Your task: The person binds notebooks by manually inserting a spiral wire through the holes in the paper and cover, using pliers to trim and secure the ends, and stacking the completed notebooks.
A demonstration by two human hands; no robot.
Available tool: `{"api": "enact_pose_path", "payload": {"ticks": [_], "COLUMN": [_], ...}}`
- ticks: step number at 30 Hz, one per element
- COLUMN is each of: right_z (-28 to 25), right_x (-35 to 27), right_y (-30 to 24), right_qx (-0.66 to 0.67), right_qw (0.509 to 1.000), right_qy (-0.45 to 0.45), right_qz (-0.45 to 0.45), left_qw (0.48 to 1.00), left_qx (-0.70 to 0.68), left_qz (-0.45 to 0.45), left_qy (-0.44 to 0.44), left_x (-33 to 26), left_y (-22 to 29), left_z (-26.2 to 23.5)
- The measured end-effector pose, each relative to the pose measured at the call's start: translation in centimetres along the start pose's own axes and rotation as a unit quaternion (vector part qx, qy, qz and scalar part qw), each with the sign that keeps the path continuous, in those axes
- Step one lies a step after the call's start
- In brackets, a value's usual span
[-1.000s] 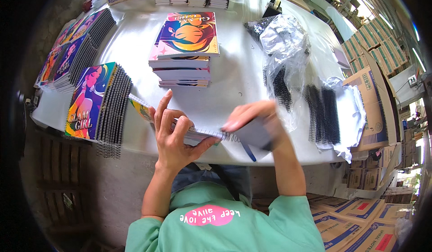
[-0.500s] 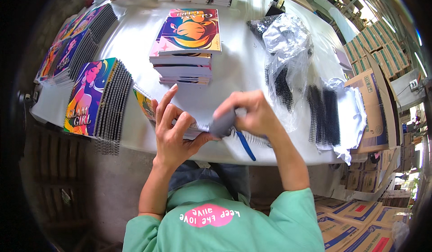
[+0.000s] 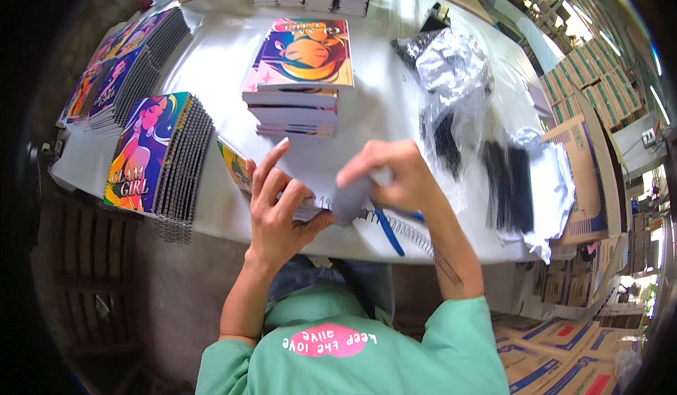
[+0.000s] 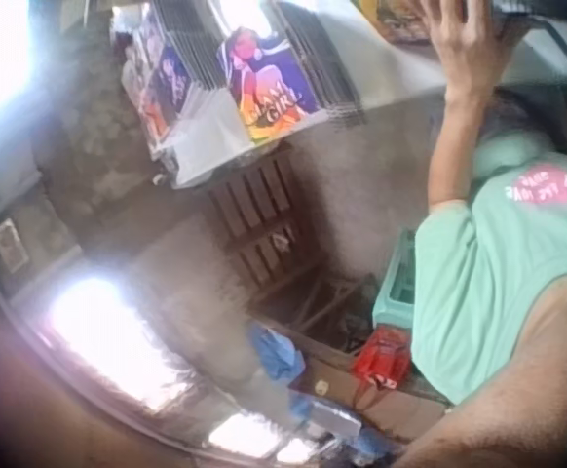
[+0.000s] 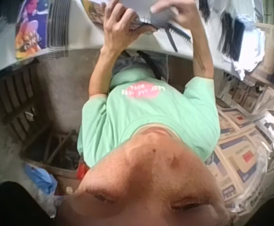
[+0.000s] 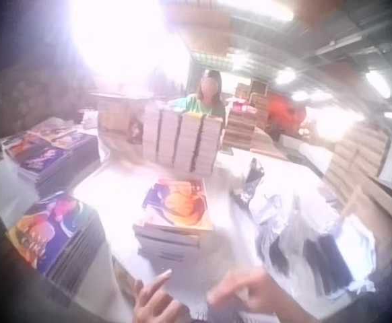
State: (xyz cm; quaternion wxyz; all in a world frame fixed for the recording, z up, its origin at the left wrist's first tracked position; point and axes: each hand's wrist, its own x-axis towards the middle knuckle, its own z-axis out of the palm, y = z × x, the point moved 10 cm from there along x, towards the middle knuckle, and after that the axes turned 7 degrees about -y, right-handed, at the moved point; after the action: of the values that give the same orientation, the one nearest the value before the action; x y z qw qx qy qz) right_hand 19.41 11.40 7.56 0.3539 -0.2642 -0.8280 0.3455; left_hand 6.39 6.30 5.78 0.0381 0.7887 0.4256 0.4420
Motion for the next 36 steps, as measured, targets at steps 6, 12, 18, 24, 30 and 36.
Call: {"api": "enact_pose_path", "payload": {"ticks": [6, 12, 18, 24, 30, 36], "right_z": [0.9, 0.1, 0.6, 1.2, 1.9, 1.8], "right_x": [0.3, -0.7, 0.5, 1.3, 1.2, 1.4], "right_y": [1.4, 3.3, 2.0, -0.8, -1.8, -3.1], "right_qx": [-0.016, 0.007, 0.066, 0.200, 0.198, 0.120], "right_qw": [0.998, 0.990, 0.996, 0.976, 0.972, 0.980], "right_qy": [-0.019, 0.029, 0.018, -0.045, -0.065, -0.022], "right_qz": [0.056, 0.139, 0.057, -0.078, -0.104, -0.157], "left_qw": [0.996, 0.993, 0.995, 0.995, 0.997, 0.998], "left_qx": [-0.075, 0.105, 0.073, 0.033, 0.030, 0.035], "left_qz": [-0.015, -0.055, -0.055, -0.009, -0.016, -0.028], "left_qy": [0.034, 0.029, 0.040, 0.097, 0.072, 0.036], "left_x": [-0.3, 0.4, 0.6, -0.1, -0.2, 0.3], "left_y": [-0.4, -1.3, -4.0, -3.3, -3.2, -3.2], "left_z": [-0.1, -1.7, -3.4, -3.3, -3.5, -3.2]}}
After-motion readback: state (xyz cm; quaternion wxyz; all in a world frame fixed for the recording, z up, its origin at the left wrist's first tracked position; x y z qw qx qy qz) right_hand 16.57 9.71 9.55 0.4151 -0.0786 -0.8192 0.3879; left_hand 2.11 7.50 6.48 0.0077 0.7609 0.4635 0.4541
